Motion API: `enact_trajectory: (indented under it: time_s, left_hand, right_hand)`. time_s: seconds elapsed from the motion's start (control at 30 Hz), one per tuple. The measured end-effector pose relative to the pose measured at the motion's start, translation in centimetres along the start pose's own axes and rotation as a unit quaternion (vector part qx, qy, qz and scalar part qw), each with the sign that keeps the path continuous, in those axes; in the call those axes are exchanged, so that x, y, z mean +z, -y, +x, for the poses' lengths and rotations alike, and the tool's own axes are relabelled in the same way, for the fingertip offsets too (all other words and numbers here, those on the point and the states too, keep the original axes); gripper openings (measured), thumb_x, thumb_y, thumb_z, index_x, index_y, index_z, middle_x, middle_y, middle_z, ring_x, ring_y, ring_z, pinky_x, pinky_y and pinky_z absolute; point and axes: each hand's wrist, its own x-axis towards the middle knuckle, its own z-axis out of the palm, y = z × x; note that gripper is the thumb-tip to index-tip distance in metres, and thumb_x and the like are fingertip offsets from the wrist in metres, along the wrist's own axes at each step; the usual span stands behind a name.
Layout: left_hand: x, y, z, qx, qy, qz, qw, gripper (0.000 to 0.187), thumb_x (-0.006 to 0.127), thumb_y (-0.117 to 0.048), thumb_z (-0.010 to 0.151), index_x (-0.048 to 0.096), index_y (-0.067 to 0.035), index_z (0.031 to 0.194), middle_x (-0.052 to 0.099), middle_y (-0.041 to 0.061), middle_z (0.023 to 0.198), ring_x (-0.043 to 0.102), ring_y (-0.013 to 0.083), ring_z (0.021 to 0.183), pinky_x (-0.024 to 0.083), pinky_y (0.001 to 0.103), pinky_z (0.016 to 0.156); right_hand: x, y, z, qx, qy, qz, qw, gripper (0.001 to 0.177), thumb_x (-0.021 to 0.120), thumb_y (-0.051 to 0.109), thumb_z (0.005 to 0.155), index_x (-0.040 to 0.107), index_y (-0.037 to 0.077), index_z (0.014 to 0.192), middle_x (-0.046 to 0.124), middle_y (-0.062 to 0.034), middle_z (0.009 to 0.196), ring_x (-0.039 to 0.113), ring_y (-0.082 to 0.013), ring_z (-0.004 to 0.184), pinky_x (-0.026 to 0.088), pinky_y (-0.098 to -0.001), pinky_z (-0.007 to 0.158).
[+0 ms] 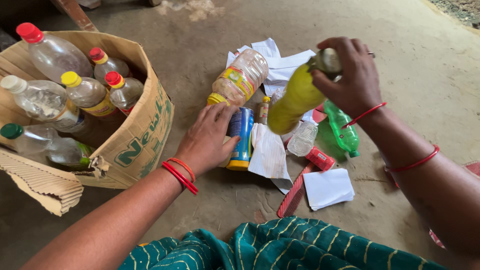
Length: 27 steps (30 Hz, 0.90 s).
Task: The person sits on the floor and sorts empty plastic bottles from a mixed pile into a cardboard box. They pick up bottles one by one, place them into the box, and occasionally adjust the arrangement inside.
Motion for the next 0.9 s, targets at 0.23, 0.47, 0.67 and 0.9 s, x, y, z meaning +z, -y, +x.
enact_trajectory:
  time_s: [0.23,0.47,0.67,0.9]
  left_hand:
    - [-1.6,-1.8,1.0,0.059,-0.091,-0.094,0.99,0.095,0.082,-0.033,0.087,0.024,-0.005,0.156,0.043,0.025,0.151,0.041,0.0456,0.141,0.034,0.052,0.117]
    - [-4.5,-3.8,1.0,0.085,-0.18,-0.152,0.968,0.112,0.089,-0.037,0.085,0.013,-0.008,0.163,0.039,0.023,0.159,0.043,0.0431,0.147,0.038,0.049,0.121]
    - [-6.9,-2.5,0.2,0.053,-0.203,-0.133,0.969,0.109,0.092,-0.042,0.083,0.021,-0.009,0.16,0.049,0.021,0.152,0.054,0.0394,0.139,0.048,0.047,0.114]
    - [-11.8,-0.5,-0.5,0.061,-0.255,-0.187,0.947,0.09,0.092,-0.035,0.095,0.033,-0.006,0.157,0.059,0.014,0.146,0.064,0.0258,0.137,0.055,0.039,0.118]
  right_hand:
    - [-0.7,7.5,1.8,-0.042,0.057,0.133,0.989,0.049,0.076,0.021,0.086,0.061,0.007,0.131,0.063,-0.0148,0.124,0.062,-0.0332,0.116,0.051,-0.0444,0.099]
    - [-1.1,13.9,3.4,-0.145,0.054,0.202,0.967,0.052,0.077,0.017,0.086,0.059,0.005,0.134,0.066,-0.0118,0.128,0.064,-0.0314,0.121,0.051,-0.0423,0.103]
    - [-0.3,16.7,4.4,-0.123,0.062,0.233,0.963,0.053,0.079,0.019,0.086,0.059,0.005,0.134,0.066,-0.0098,0.127,0.065,-0.0256,0.117,0.054,-0.0372,0.099]
    - [1.4,17.9,5.4,-0.095,0.062,0.389,0.914,0.061,0.072,0.017,0.109,0.033,0.004,0.154,0.049,-0.0103,0.149,0.056,-0.0175,0.134,0.058,-0.0299,0.101]
